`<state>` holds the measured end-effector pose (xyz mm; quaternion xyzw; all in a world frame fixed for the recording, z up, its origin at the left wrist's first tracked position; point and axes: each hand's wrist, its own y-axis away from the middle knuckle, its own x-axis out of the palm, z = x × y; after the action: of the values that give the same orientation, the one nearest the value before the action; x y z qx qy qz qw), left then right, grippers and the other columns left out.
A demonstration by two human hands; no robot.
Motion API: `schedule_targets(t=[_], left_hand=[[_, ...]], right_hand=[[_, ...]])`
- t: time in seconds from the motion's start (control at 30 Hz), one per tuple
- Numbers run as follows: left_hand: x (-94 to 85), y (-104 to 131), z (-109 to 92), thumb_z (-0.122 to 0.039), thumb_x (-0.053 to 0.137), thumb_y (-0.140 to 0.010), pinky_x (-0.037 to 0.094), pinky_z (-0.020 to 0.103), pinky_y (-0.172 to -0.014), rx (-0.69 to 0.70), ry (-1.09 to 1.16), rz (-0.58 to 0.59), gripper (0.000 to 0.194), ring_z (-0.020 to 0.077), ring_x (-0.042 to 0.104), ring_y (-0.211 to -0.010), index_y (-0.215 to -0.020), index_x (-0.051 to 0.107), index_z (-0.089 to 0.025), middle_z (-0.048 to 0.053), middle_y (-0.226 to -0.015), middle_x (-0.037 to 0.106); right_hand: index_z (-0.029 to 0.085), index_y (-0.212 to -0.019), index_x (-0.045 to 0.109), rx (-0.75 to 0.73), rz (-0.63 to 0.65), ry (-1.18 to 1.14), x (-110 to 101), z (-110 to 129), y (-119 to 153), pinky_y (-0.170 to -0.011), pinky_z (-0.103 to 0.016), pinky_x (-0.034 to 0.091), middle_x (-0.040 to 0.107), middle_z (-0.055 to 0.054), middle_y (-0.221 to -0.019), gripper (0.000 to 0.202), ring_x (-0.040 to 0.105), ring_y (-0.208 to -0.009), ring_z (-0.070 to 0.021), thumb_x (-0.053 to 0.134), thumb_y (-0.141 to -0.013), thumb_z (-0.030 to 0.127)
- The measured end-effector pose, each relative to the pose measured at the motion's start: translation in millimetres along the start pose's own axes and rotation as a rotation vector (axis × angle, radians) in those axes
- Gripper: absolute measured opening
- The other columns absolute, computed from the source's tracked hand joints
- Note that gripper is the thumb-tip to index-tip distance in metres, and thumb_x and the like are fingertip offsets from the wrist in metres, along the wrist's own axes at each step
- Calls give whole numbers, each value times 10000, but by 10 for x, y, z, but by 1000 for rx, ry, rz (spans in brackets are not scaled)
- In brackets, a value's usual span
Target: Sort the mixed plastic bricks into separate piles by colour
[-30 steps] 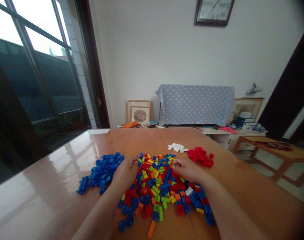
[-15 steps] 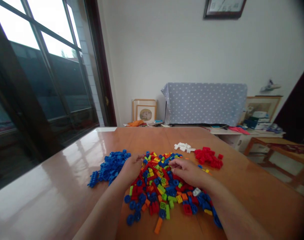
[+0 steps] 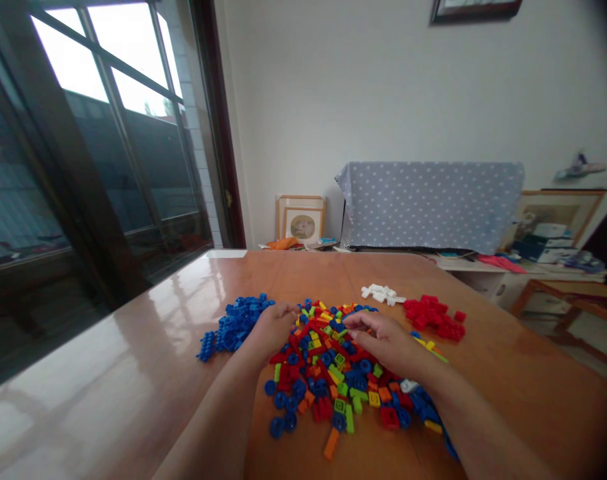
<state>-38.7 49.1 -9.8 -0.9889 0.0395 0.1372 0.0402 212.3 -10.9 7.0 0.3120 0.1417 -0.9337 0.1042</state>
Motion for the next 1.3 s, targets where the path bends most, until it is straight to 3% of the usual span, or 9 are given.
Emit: schedule_targets(t=[0.2,0.43,0.67,0.9,1.1,1.3], left_hand=[[-24,-100,86,-299,539,-752,423,236,-610,52,20,-25,262,157,604,-710,-897,687,-138,38,-822,679],[-18,-97,86,-254,527,-743,415,225,-616,41,113,-50,218,157,608,-750,-861,661,-128,54,-820,676],[-19,-107,79,-288,556,-731,400,232,-590,135,63,-52,181,151,574,-674,-749,660,-140,18,-700,631],[4,-121,86,-310,572,-724,368,227,-553,136,28,-75,162,131,525,-608,-674,595,-158,-5,-636,569],[61,-142,135,-385,569,-768,347,234,-540,140,-16,-13,246,133,492,-584,-681,588,-156,-11,-610,543],[131,-177,199,-422,570,-770,340,233,-526,116,3,44,283,140,500,-571,-657,563,-163,-5,-600,554]], right_hand=[[221,-981,693,-82,-42,173,151,114,12,-731,-264,449,690,-23,-906,192,617,-824,-172,539,-869,244],[233,-938,700,-159,119,353,403,411,-7,-727,-248,411,689,-15,-910,186,613,-836,-164,534,-860,206],[253,-1038,701,-168,231,604,737,712,-47,-723,-278,409,704,-47,-988,231,638,-898,-210,564,-865,323],[237,-1101,688,-131,135,723,1047,829,-93,-758,-337,463,702,-96,-1046,304,664,-914,-255,512,-888,363],[226,-1162,659,-100,61,733,1079,805,-134,-743,-345,478,710,-118,-1095,360,680,-936,-279,529,-832,287],[234,-1069,652,-72,6,694,1088,703,-139,-691,-321,454,736,-74,-1003,309,699,-875,-261,518,-791,227]])
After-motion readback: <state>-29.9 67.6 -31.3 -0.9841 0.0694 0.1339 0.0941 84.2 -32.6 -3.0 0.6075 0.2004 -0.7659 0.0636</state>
